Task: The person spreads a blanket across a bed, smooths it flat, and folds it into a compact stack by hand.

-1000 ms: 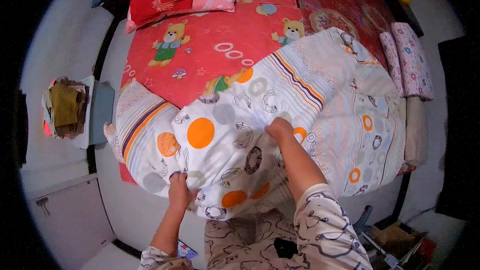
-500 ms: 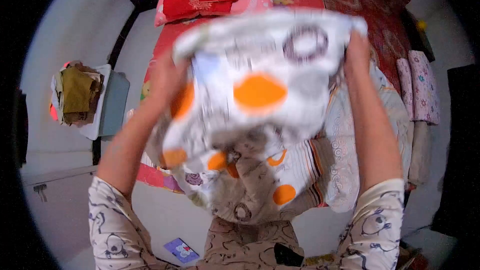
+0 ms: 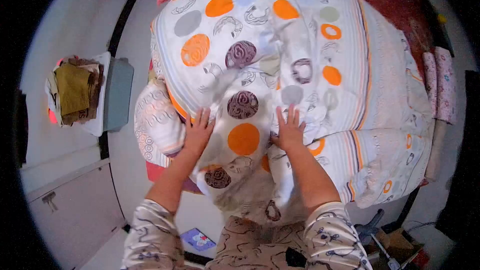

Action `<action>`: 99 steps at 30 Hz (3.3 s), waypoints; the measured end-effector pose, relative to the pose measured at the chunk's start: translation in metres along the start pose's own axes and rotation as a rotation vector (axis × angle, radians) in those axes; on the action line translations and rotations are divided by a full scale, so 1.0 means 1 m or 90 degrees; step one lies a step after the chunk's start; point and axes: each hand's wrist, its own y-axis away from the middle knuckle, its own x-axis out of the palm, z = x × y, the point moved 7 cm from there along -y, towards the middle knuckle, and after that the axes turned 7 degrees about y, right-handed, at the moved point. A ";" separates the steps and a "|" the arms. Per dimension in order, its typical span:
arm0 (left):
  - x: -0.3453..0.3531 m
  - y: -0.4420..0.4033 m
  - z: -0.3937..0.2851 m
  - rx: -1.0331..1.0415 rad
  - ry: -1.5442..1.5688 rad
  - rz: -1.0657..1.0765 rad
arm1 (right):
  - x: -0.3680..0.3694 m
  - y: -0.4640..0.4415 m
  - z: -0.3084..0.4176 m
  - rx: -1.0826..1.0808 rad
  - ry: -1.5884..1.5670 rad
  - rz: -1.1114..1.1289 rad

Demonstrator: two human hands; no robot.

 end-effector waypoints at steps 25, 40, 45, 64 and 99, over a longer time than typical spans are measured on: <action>-0.156 -0.087 0.244 -0.406 0.862 -0.394 | -0.135 -0.039 -0.050 0.110 -0.518 -0.392; 0.032 -0.158 0.108 -0.277 0.187 0.018 | -0.072 -0.146 -0.009 0.146 -0.093 -0.293; 0.033 -0.170 0.112 -0.244 0.101 -0.055 | -0.085 -0.155 -0.014 0.067 -0.130 -0.412; 0.028 -0.170 0.115 -0.237 0.208 -0.130 | -0.114 -0.181 -0.029 0.091 -0.181 -0.484; 0.012 0.038 -0.168 -0.004 0.250 0.130 | 0.101 0.079 0.004 -0.038 -0.203 -0.436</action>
